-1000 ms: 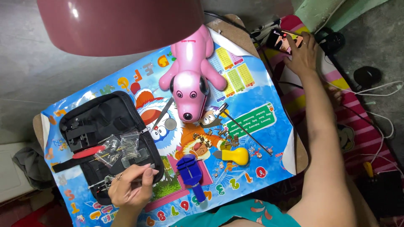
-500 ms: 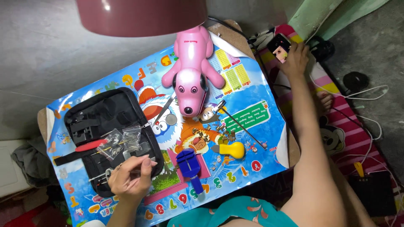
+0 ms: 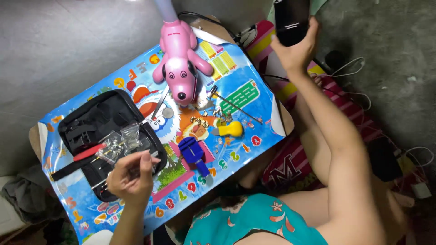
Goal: Repairing a watch by using specialized tools to manipulate internal components on a low table.
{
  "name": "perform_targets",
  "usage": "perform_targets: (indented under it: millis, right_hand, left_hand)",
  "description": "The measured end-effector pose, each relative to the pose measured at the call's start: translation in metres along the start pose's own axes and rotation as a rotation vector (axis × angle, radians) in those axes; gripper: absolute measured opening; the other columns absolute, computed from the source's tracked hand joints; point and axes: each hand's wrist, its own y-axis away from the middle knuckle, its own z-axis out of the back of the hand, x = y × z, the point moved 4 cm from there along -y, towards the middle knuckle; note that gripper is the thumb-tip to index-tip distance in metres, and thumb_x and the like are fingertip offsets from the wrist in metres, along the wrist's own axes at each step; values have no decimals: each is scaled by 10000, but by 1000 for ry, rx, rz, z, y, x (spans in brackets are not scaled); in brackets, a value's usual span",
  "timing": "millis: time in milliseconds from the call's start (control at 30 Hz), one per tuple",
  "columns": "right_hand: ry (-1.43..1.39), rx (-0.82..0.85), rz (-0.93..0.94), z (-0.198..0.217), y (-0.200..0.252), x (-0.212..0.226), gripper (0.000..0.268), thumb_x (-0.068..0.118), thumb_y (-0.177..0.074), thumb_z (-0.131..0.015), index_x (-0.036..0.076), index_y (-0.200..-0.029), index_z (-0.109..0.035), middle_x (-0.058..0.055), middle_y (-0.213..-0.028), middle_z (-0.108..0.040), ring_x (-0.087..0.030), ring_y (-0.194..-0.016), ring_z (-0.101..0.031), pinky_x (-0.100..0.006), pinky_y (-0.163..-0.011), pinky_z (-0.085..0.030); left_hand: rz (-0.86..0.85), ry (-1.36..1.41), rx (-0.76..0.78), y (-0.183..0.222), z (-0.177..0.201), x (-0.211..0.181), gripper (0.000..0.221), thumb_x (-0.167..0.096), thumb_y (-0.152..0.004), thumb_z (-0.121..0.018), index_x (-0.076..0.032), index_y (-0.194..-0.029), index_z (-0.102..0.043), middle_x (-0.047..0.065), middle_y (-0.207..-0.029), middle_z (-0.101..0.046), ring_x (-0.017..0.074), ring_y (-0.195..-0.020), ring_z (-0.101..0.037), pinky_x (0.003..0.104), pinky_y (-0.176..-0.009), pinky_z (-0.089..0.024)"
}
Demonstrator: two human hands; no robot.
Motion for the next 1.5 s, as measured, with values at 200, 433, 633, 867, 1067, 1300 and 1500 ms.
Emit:
perform_targets:
  millis: [200,433,633,867,1067,1300,1500]
  right_hand:
    - [-152,-48,-46,21,10,131,849,233,-671,-1036,28,-1295,-497,-181,-1184,-686,-346,-1058,-714,-444,-897,-603]
    - [-311,-48,-90,28,35,235,803,145,-641,-1013,58,-1258,-507,-155,-1230,-672,-327,-1143,-696,-400,-1020,-546]
    - [-613,111,11,7,79,346,666,292,-727,-919,133,-1186,-464,-55,-1024,-595,-214,-890,-581,-333,-770,-489]
    - [-779,262,129,-114,130,449,663,252,-686,-893,98,-1179,-478,-61,-1064,-484,-243,-946,-564,-358,-796,-492]
    - [-916,400,84,-208,165,495,640,304,-729,-865,102,-1146,-424,-77,-1024,-535,-225,-888,-574,-359,-700,-462]
    - [-688,575,-170,-269,181,476,650,286,-609,-868,101,-1001,-384,-65,-975,-527,-247,-872,-540,-380,-717,-462]
    - [-599,661,-185,-298,187,453,640,343,-623,-843,75,-1036,-435,-94,-1010,-512,-253,-915,-535,-407,-760,-459]
  left_hand:
    - [100,139,75,-16,11,-36,148,-139,-1047,-628,-19,-964,-653,83,-731,-699,58,-480,-536,182,-475,-422]
    - [80,275,-1,-17,39,-45,182,-165,-1053,-631,-36,-926,-642,84,-697,-674,72,-465,-511,195,-458,-409]
    - [343,312,-252,-24,79,7,162,-165,-999,-663,-38,-901,-644,91,-680,-665,108,-460,-481,247,-451,-400]
    - [385,328,-604,-25,141,90,182,-222,-984,-678,-89,-862,-657,78,-672,-660,118,-476,-507,302,-428,-395]
    - [500,164,-543,-69,176,149,69,-124,-870,-731,-85,-926,-743,46,-790,-728,93,-640,-600,273,-510,-508]
    - [563,-24,-219,-136,152,217,140,-253,-850,-728,-172,-929,-810,2,-931,-686,111,-894,-629,289,-784,-529]
    - [614,-32,-137,-143,119,256,253,-337,-865,-725,-201,-1066,-797,35,-1008,-667,144,-977,-637,284,-879,-484]
